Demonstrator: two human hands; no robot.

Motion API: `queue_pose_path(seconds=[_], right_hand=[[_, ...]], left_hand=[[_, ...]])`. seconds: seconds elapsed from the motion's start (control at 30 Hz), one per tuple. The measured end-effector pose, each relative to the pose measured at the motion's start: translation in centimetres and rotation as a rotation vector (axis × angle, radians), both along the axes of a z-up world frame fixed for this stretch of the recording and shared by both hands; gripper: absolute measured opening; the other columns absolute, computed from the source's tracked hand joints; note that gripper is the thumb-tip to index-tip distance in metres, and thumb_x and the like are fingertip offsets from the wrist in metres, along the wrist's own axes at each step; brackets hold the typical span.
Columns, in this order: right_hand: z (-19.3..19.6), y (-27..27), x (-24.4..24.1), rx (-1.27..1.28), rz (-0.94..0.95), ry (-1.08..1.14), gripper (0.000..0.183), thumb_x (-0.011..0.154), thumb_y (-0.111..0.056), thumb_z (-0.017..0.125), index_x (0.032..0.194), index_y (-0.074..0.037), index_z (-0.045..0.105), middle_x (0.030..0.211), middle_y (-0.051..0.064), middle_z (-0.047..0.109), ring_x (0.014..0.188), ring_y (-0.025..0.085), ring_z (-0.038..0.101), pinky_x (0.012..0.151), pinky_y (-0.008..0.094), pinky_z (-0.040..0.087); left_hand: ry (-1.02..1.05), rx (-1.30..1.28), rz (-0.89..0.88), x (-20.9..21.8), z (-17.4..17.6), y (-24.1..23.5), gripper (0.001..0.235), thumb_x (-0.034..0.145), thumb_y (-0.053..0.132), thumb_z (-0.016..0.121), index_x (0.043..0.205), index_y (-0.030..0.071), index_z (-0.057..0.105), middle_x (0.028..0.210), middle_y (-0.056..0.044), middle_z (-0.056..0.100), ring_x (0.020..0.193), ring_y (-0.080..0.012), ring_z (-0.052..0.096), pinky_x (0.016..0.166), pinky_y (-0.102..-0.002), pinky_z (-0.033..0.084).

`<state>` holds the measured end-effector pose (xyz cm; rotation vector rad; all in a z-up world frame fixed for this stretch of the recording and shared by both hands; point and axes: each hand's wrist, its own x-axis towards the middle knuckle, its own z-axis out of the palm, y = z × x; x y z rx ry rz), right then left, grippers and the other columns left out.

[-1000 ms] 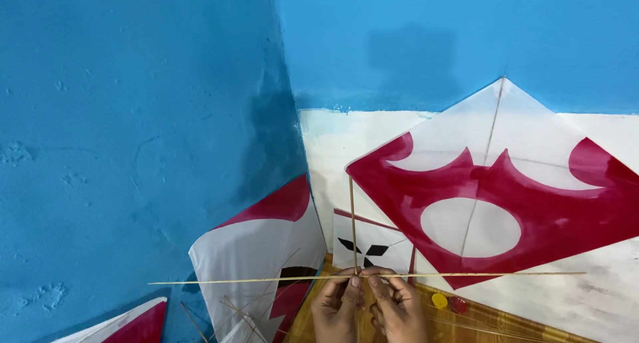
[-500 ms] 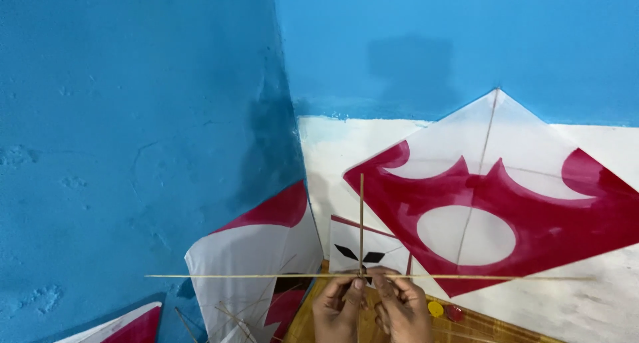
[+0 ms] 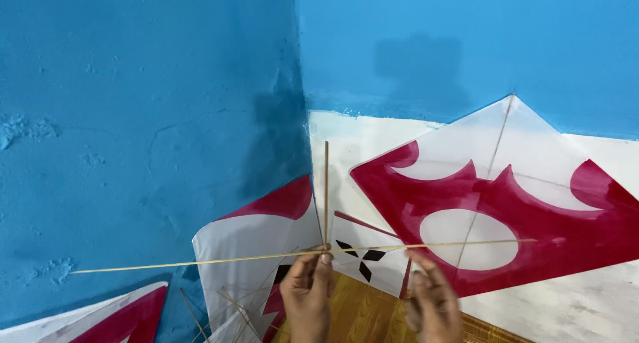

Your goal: Assembling a kite frame by crossing bamboo sticks and tying the intersection with string.

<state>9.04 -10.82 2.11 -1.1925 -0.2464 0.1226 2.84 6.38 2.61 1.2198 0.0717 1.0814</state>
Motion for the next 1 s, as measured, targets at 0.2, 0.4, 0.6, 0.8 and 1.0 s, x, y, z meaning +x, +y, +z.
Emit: queue_pose_path(seconds=[0.2,0.4,0.6,0.8,1.0], right_hand=[[4.5,-4.4,2.8,0.107,-0.170,-0.089,0.051,0.100,-0.027,0.052,0.151,-0.019,0.051,0.061,-0.006,0.032,0.040,0.007,0.023,0.030,0.025,0.021],[4.6,-6.8,4.4,-0.020,-0.269,-0.252,0.041,0.103,-0.016,0.049,0.144,-0.012,0.047,0.064,-0.006,0.023,0.043,0.005,0.017,0.037,0.027,0.012],[4.5,-7.6,4.5,-0.096,-0.299,-0.231,0.042,0.106,-0.020,0.046,0.147,-0.013,0.046,0.062,-0.005,0.023,0.044,0.007,0.019,0.037,0.028,0.014],[4.8,-8.6,7.2,0.010,-0.363,-0.210,0.038,0.111,-0.024,0.044,0.149,-0.020,0.046,0.069,-0.002,0.030,0.048,0.007,0.018,0.042,0.026,0.016],[3.4,-10.3,10.0,0.059,-0.252,-0.207,0.027,0.112,-0.031,0.050,0.128,-0.010,0.058,0.065,-0.006,0.017,0.050,0.007,0.013,0.043,0.027,0.009]], left_hand=[[0.089,-0.195,-0.001,-0.5,0.8,0.6,0.029,0.092,0.019,0.073,0.110,-0.003,0.079,0.075,-0.007,0.062,0.052,-0.0125,0.038,0.042,-0.029,0.029],[0.098,-0.170,0.069,-1.2,1.0,0.9,0.029,0.092,0.022,0.072,0.107,-0.002,0.079,0.072,-0.006,0.063,0.051,-0.0126,0.037,0.042,-0.030,0.030],[0.011,-0.156,0.026,-1.3,0.7,0.7,0.028,0.094,0.020,0.071,0.108,-0.003,0.078,0.066,-0.005,0.054,0.052,-0.0133,0.038,0.043,-0.029,0.028],[0.035,-0.236,-0.002,-0.8,-0.6,1.4,0.028,0.094,0.017,0.071,0.107,-0.007,0.079,0.073,-0.009,0.064,0.052,-0.0138,0.041,0.041,-0.029,0.029],[-0.023,0.054,0.006,-1.3,0.1,1.5,0.023,0.095,0.022,0.070,0.098,0.000,0.077,0.064,-0.006,0.066,0.052,-0.0150,0.058,0.045,-0.030,0.051]])
